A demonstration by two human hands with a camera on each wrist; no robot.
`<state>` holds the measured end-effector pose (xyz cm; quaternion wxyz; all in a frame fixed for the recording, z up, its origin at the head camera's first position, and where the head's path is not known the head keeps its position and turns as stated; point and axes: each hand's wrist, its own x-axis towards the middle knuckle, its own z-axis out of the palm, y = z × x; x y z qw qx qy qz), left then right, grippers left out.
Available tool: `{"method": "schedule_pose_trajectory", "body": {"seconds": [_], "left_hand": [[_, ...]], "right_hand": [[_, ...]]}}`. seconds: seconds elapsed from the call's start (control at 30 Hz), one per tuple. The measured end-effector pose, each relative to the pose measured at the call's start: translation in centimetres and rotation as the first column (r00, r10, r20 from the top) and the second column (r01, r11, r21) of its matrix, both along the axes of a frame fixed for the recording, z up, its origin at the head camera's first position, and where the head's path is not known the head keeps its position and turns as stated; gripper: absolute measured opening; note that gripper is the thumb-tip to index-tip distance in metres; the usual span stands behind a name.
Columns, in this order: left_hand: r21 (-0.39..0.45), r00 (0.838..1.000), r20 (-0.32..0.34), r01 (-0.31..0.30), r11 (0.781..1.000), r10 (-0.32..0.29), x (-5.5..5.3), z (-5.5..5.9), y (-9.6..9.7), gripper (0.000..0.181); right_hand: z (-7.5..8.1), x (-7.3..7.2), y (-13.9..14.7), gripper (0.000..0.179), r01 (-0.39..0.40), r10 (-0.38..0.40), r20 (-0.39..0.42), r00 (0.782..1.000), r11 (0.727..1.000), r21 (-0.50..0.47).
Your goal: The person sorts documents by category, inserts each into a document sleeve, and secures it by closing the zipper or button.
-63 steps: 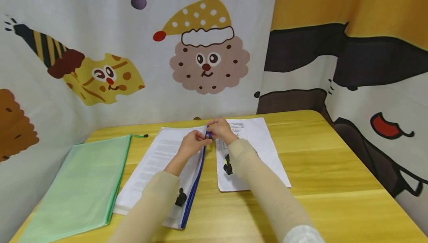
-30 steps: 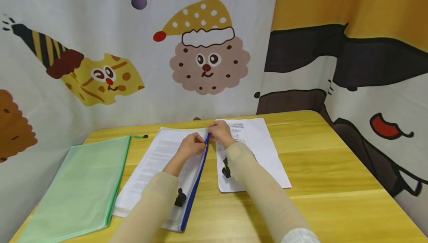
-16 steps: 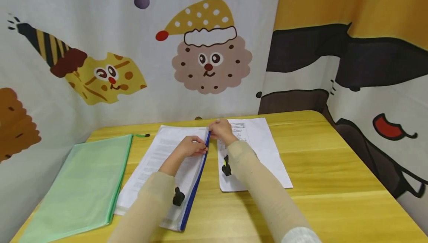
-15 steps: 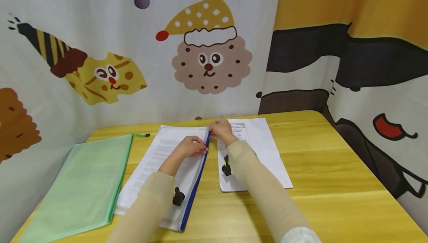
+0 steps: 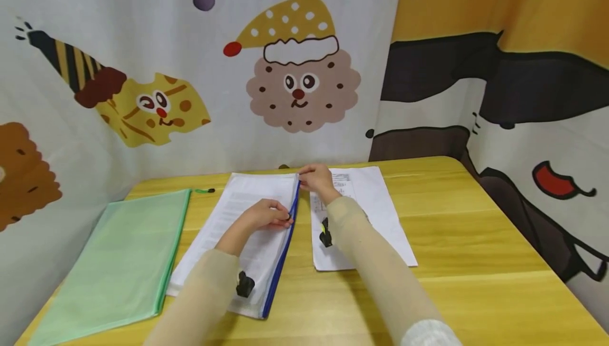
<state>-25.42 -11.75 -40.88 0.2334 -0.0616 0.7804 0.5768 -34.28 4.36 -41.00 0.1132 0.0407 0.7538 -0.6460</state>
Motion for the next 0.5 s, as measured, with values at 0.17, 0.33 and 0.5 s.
{"method": "schedule_pose_trajectory", "body": {"seconds": [0.17, 0.33, 0.5], "left_hand": [[0.004, 0.999, 0.014, 0.046, 0.999, -0.046, 0.7, 0.1, -0.7, 0.014], [0.020, 0.994, 0.045, 0.101, 0.995, -0.102, 1.6, 0.1, -1.4, 0.013], [0.023, 0.987, 0.054, 0.150, 0.988, -0.152, 2.4, -0.2, -2.0, 0.012]], "right_hand": [[-0.1, 0.0, -0.1, 0.024, -0.004, 0.006, -0.037, 0.999, 1.000, 0.030], [-0.2, 0.0, -0.2, 0.020, -0.002, 0.005, -0.072, 0.997, 0.999, 0.037], [-0.2, 0.1, -0.1, 0.019, -0.006, 0.010, -0.093, 0.996, 0.999, 0.045]]}}
